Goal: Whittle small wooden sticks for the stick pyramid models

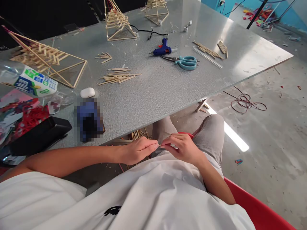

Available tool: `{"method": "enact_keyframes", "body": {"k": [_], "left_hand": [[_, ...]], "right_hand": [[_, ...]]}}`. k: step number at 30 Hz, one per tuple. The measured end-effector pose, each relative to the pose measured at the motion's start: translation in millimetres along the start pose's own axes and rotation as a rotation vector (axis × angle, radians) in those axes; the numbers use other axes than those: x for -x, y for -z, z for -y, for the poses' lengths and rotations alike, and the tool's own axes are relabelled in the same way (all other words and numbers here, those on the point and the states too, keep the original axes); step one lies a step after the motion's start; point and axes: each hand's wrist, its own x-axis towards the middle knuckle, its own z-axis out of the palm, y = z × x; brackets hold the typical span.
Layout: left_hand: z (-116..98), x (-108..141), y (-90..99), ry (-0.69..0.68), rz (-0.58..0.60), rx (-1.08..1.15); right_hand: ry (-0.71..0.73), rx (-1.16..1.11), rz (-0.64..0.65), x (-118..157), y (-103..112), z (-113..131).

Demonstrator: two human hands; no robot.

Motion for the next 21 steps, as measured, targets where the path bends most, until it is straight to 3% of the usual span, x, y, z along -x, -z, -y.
{"method": "enact_keyframes", "body": {"k": [4, 9, 13, 21], "left_hand": [[-1.3, 0.4, -1.1, 0.014, -0.020, 0.044], [-0.1, -1.9, 0.6, 0.057, -0.142, 0.171], [1.4, -2.5, -0.3, 0.073, -0.123, 0.211], [2.0, 0.3, -3.4, -0.026, -0.103, 0.279]], "right_hand": [[-0.072, 0.008, 0.034, -0.8, 1.2, -0.1], [-0.232, -0.050, 0.208, 6.2, 11.8, -3.8], [-0.346, -0.176, 0.105, 6.1, 9.9, -4.0], [-0.192, -0.176, -0.012, -9.8, -5.1, -7.4]]}}
